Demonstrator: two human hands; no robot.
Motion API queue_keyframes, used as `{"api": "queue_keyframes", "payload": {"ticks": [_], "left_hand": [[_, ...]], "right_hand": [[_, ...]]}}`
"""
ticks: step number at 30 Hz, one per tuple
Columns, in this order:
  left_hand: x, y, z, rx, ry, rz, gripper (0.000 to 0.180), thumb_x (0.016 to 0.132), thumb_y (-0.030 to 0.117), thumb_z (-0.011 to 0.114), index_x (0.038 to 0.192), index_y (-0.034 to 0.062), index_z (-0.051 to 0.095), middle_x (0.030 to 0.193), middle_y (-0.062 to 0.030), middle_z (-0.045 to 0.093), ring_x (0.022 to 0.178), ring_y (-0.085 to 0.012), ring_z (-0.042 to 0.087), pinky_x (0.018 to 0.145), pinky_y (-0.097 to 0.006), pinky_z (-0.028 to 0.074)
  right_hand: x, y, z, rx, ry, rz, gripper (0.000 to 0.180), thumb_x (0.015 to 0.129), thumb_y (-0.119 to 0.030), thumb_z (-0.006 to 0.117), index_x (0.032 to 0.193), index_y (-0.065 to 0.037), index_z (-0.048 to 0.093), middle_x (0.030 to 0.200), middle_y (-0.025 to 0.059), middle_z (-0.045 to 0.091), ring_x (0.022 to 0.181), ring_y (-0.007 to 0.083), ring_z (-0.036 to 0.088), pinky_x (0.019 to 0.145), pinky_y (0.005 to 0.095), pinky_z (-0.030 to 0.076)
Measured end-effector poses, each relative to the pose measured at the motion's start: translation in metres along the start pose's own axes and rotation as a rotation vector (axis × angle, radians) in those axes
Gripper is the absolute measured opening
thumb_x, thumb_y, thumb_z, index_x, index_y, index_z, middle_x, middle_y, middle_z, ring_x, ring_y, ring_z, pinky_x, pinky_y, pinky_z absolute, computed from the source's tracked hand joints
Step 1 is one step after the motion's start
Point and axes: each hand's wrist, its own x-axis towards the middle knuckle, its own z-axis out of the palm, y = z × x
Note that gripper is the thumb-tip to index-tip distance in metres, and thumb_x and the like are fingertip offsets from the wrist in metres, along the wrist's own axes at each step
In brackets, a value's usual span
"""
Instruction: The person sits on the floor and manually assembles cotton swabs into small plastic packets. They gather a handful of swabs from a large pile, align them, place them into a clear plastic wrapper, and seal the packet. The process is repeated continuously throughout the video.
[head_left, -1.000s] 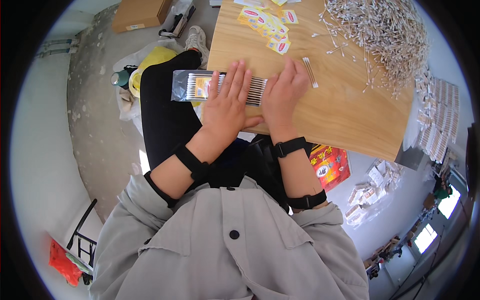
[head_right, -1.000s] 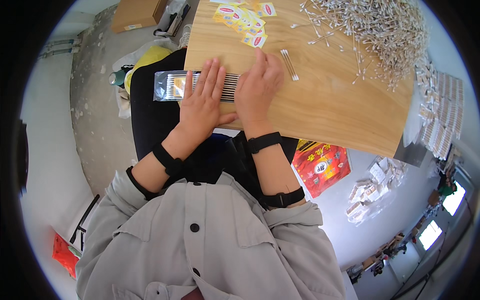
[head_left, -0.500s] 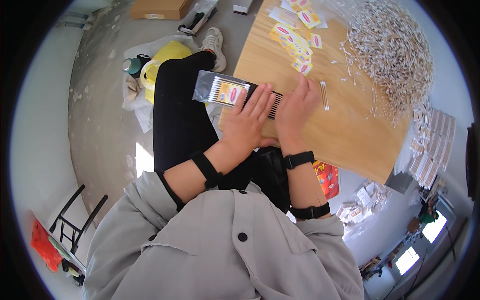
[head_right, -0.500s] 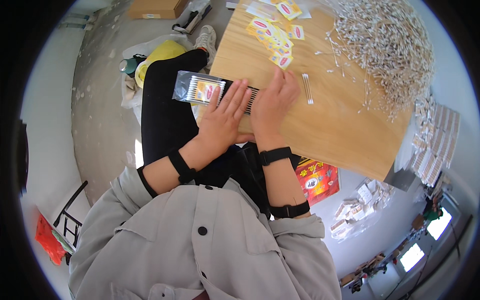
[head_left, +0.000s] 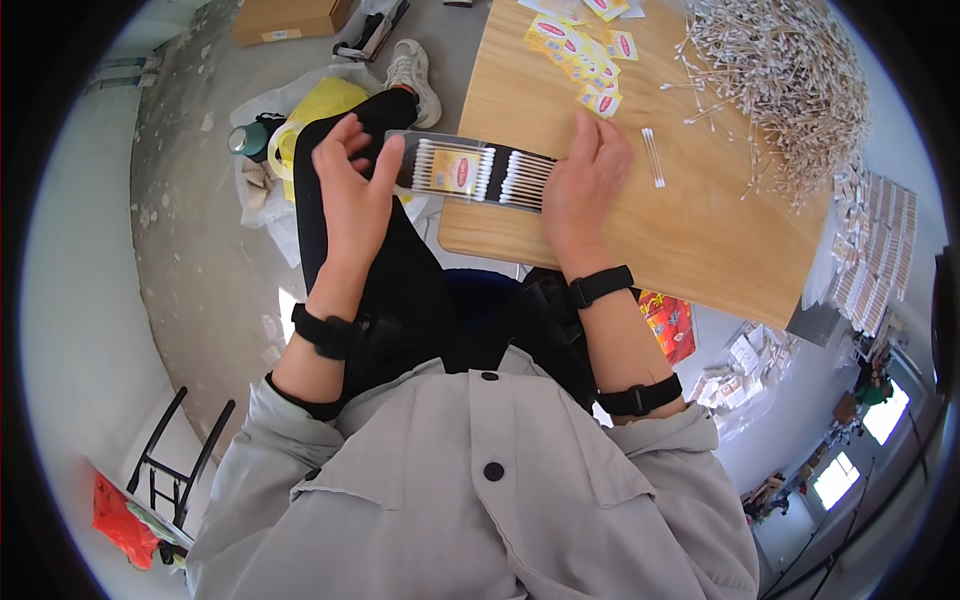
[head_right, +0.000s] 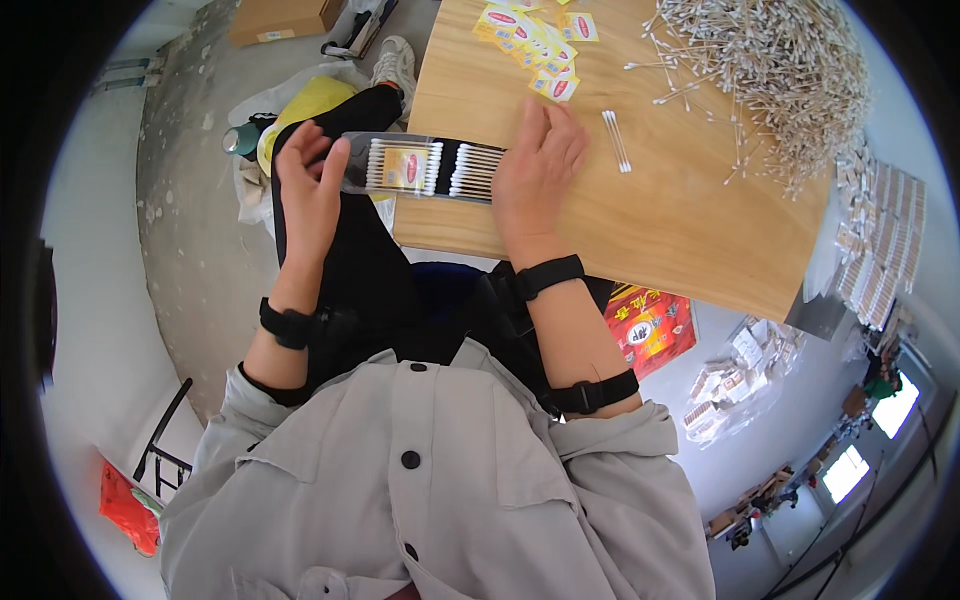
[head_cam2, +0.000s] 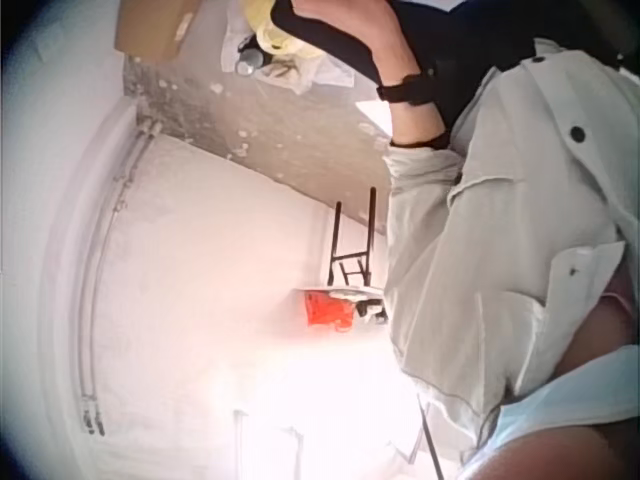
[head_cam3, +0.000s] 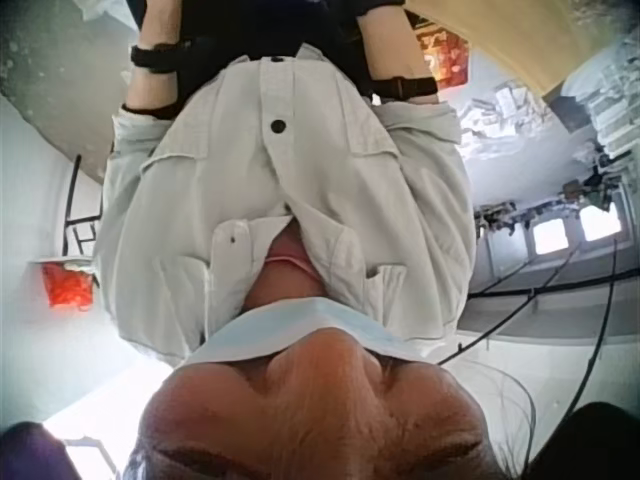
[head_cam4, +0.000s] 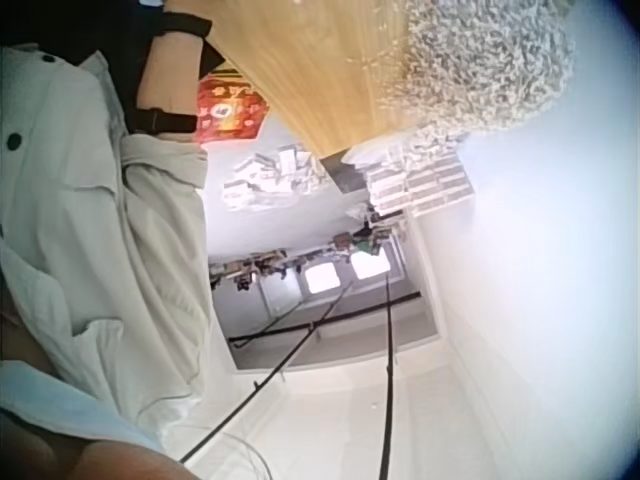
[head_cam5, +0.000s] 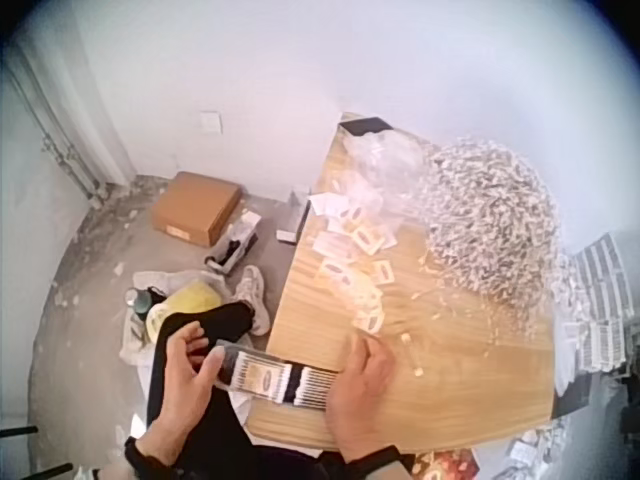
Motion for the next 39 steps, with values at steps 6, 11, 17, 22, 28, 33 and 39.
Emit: {"api": "queue_keyframes", "payload": {"ticks": [6, 11, 17, 22, 28, 33, 39], "left_hand": [[0.008, -0.025, 0.025, -0.656, -0.189, -0.441, 0.034, 0.093, 0.028, 0.070, 0.106, -0.0024, 0.063, 0.088, -0.0025, 0.064, 0.079, -0.0060, 0.057, 0.071, -0.021, 0.045], [0.001, -0.014, 0.036, -0.761, -0.144, -0.574, 0.028, 0.093, 0.028, 0.070, 0.094, 0.0001, 0.068, 0.077, 0.0019, 0.062, 0.067, -0.0035, 0.054, 0.060, -0.021, 0.044], [0.000, -0.022, 0.033, -0.622, -0.196, -0.439, 0.027, 0.096, 0.029, 0.067, 0.089, 0.0031, 0.069, 0.072, 0.0031, 0.063, 0.060, -0.0010, 0.053, 0.052, -0.019, 0.039], [0.000, -0.025, 0.040, -0.689, -0.160, -0.472, 0.029, 0.095, 0.031, 0.067, 0.086, 0.0031, 0.069, 0.067, 0.0041, 0.059, 0.055, -0.0015, 0.048, 0.048, -0.019, 0.037], [0.005, -0.026, 0.033, -0.366, 0.012, -0.199, 0.027, 0.091, 0.026, 0.071, 0.101, 0.0019, 0.064, 0.094, -0.0060, 0.064, 0.081, -0.0118, 0.057, 0.072, -0.027, 0.046], [0.008, 0.042, 0.008, 0.290, -0.151, 0.663, 0.048, 0.078, 0.019, 0.078, 0.122, 0.0076, 0.060, 0.124, -0.0104, 0.060, 0.124, -0.0295, 0.050, 0.105, -0.043, 0.036], [-0.007, 0.036, 0.040, 0.354, -0.479, 0.793, 0.062, 0.069, 0.025, 0.081, 0.126, 0.0107, 0.060, 0.129, -0.0038, 0.061, 0.132, -0.0273, 0.048, 0.114, -0.051, 0.028]], "right_hand": [[0.001, 0.002, 0.001, 0.015, 0.012, -0.028, 0.048, 0.081, 0.009, 0.053, 0.128, 0.000, 0.051, 0.120, 0.0152, 0.046, 0.118, 0.0374, 0.044, 0.104, 0.0499, 0.034], [0.002, 0.000, -0.001, 0.026, -0.028, -0.015, 0.050, 0.079, 0.011, 0.052, 0.128, 0.001, 0.051, 0.120, 0.0160, 0.048, 0.121, 0.0366, 0.044, 0.106, 0.0502, 0.033], [0.002, -0.001, -0.002, -0.006, -0.013, -0.054, 0.051, 0.078, 0.011, 0.052, 0.128, 0.001, 0.051, 0.119, 0.0163, 0.048, 0.121, 0.0368, 0.045, 0.107, 0.0500, 0.033], [0.002, -0.004, -0.002, 0.008, -0.044, -0.054, 0.050, 0.077, 0.011, 0.052, 0.126, 0.002, 0.052, 0.118, 0.0168, 0.047, 0.120, 0.0373, 0.045, 0.106, 0.0498, 0.034], [0.001, -0.001, -0.001, 0.027, -0.065, -0.065, 0.058, 0.074, 0.012, 0.050, 0.131, 0.002, 0.050, 0.122, 0.0190, 0.048, 0.121, 0.0380, 0.044, 0.105, 0.0473, 0.034], [0.001, -0.001, -0.004, 0.029, -0.062, -0.045, 0.053, 0.073, 0.009, 0.054, 0.126, 0.002, 0.052, 0.117, 0.0172, 0.047, 0.120, 0.0384, 0.044, 0.105, 0.0501, 0.035], [0.003, -0.003, -0.004, 0.050, -0.048, -0.034, 0.055, 0.073, 0.008, 0.055, 0.127, 0.002, 0.051, 0.119, 0.0176, 0.046, 0.121, 0.0385, 0.043, 0.106, 0.0502, 0.034]]}}
